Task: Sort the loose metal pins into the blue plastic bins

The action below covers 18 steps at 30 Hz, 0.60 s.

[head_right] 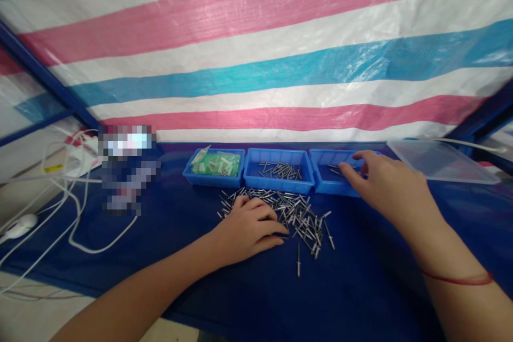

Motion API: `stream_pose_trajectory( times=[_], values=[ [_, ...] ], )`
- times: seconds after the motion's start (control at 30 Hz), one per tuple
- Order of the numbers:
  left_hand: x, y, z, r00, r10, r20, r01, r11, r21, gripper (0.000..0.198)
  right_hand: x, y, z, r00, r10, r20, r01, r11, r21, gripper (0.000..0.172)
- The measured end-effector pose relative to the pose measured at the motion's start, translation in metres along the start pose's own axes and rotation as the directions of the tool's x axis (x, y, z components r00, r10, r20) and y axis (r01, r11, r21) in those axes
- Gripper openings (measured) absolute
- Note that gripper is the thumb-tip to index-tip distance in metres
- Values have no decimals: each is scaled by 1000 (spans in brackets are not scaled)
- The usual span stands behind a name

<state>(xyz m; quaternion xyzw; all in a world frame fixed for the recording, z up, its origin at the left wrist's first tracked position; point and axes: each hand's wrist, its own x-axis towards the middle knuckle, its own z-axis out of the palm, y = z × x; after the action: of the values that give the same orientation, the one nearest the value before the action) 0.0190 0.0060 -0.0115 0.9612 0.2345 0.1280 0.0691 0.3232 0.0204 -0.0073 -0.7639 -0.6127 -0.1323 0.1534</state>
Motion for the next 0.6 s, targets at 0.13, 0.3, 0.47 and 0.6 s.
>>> stream_pose_trajectory(
  times=[0.13, 0.3, 0.47, 0.6],
  values=[
    [2, 2, 0, 1000, 18, -2, -18, 999, 41, 17, -4, -16, -7, 996, -77, -48, 79, 996, 45, 38],
    [3, 5, 1, 1000, 17, -9, -16, 992, 127, 19, -12, -39, -19, 969, -212, -124, 232, 954, 189, 28],
    [3, 4, 4, 998, 13, -55, -2, 980, 199, 19, -23, -58, -30, 941, -294, -168, 333, 895, 298, 26],
    [3, 6, 6, 997, 17, -78, 3, 970, 243, 17, -27, -64, -33, 927, -333, -174, 374, 855, 359, 23]
  ],
)
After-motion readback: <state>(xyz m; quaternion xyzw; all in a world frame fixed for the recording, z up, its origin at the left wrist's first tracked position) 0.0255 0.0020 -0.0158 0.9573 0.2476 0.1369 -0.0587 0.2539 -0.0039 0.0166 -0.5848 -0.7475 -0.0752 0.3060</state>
